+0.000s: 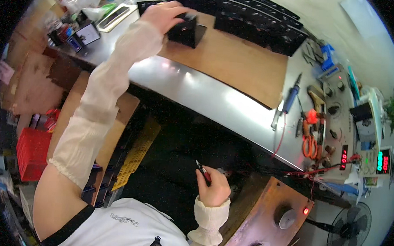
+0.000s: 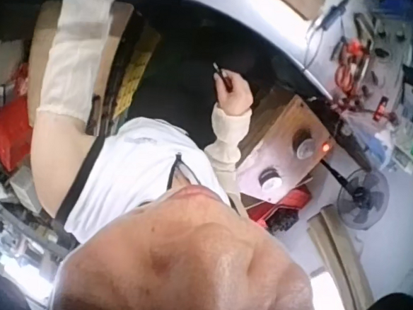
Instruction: The person tests analog meters by connecting test leads to their terminals, placing each meter onto a test stand on the side table, and setting them aside.
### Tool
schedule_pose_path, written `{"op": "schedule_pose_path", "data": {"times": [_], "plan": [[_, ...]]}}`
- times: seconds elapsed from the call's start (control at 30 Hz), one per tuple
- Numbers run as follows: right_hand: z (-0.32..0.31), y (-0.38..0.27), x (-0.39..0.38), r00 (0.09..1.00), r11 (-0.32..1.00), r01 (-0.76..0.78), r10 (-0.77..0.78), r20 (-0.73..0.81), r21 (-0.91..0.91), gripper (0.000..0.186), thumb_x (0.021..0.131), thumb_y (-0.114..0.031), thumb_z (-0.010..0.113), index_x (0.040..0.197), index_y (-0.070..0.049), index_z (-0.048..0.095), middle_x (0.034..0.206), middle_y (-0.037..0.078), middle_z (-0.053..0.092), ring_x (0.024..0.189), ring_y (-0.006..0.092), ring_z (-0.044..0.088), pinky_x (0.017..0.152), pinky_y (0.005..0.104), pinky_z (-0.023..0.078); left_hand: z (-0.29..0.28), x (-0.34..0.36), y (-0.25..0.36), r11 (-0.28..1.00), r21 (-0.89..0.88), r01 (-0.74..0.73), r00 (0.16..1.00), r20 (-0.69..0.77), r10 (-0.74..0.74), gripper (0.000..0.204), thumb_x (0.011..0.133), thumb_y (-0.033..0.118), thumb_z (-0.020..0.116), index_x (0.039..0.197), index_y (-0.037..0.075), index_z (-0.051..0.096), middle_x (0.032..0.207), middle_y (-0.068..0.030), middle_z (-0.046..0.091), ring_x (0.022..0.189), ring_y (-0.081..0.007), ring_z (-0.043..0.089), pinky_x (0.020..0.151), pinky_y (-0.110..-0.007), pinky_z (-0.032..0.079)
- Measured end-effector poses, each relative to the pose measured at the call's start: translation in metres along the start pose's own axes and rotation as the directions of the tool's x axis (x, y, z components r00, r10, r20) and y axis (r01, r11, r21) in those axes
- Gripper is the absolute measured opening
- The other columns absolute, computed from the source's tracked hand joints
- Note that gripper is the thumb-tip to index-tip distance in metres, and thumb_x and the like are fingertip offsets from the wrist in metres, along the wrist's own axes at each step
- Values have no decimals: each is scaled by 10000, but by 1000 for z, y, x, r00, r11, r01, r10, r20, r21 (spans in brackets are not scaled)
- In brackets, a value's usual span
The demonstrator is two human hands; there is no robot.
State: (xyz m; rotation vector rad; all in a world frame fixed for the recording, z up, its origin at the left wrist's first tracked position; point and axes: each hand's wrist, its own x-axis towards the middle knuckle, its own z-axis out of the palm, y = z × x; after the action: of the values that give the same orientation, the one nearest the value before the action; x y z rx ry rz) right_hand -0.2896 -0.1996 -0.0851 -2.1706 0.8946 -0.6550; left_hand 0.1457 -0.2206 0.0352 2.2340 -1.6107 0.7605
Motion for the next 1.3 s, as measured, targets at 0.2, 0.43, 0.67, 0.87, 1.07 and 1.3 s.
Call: {"op": "schedule_pose_path", "data": {"times": [0.2, 0.43, 0.67, 0.87, 1.07, 1.3], "plan": [[-13, 34, -15, 959, 962, -255, 265, -103, 99, 202, 792, -92, 816, 929, 0, 699, 806, 109, 674, 681, 151, 613, 647, 269, 498, -28, -112, 129, 935, -259, -243, 939, -305, 160, 412, 669, 47, 835, 1070, 57, 739, 915, -90, 682, 849, -271, 669, 759, -383, 536], [-19, 4, 27, 949, 970, 14, 64, -308, 243, 202, 804, 2, 791, 941, 12, 642, 883, 80, 644, 722, 94, 574, 664, 214, 469, 6, -156, 201, 872, -310, -378, 887, -392, 245, 401, 669, 219, 843, 1045, 106, 762, 1060, -8, 684, 1012, -199, 612, 1033, -473, 405], [2, -26, 47, 946, 932, 240, -162, -280, 270, 214, 779, 60, 775, 910, 10, 613, 827, 120, 628, 622, 139, 578, 564, 223, 455, 7, -125, 168, 656, -754, 42, 952, -168, -255, 917, 748, 204, 834, 1504, 28, 345, 1453, -201, 443, 1337, -338, 425, 1118, -478, 329], [27, -28, 71, 939, 941, 306, -272, -211, 146, 252, 720, 76, 777, 896, 10, 611, 798, 145, 620, 654, 284, 627, 609, 297, 512, 17, -107, 139, 359, -909, 212, 969, 243, 43, 1083, 697, 171, 876, 1556, 57, 227, 1421, -183, 481, 1351, -306, 439, 1161, -418, 300], [27, -40, 54, 985, 943, 13, 46, -169, 332, 318, 764, 17, 813, 1006, -8, 609, 970, 77, 631, 761, 150, 626, 638, 250, 491, 28, -116, 135, 455, -878, 148, 985, 172, 11, 1085, 698, 233, 866, 1571, 139, 230, 1338, -187, 550, 1255, -368, 506, 1111, -451, 341], [1, -16, 53, 909, 954, 133, -10, -416, 268, 187, 786, 88, 773, 898, 17, 641, 861, 113, 644, 725, 158, 603, 654, 250, 478, 26, -114, 140, 434, -889, 147, 983, 180, 36, 1096, 712, 204, 857, 1582, 142, 193, 1353, -211, 534, 1274, -375, 497, 1121, -446, 336]]}}
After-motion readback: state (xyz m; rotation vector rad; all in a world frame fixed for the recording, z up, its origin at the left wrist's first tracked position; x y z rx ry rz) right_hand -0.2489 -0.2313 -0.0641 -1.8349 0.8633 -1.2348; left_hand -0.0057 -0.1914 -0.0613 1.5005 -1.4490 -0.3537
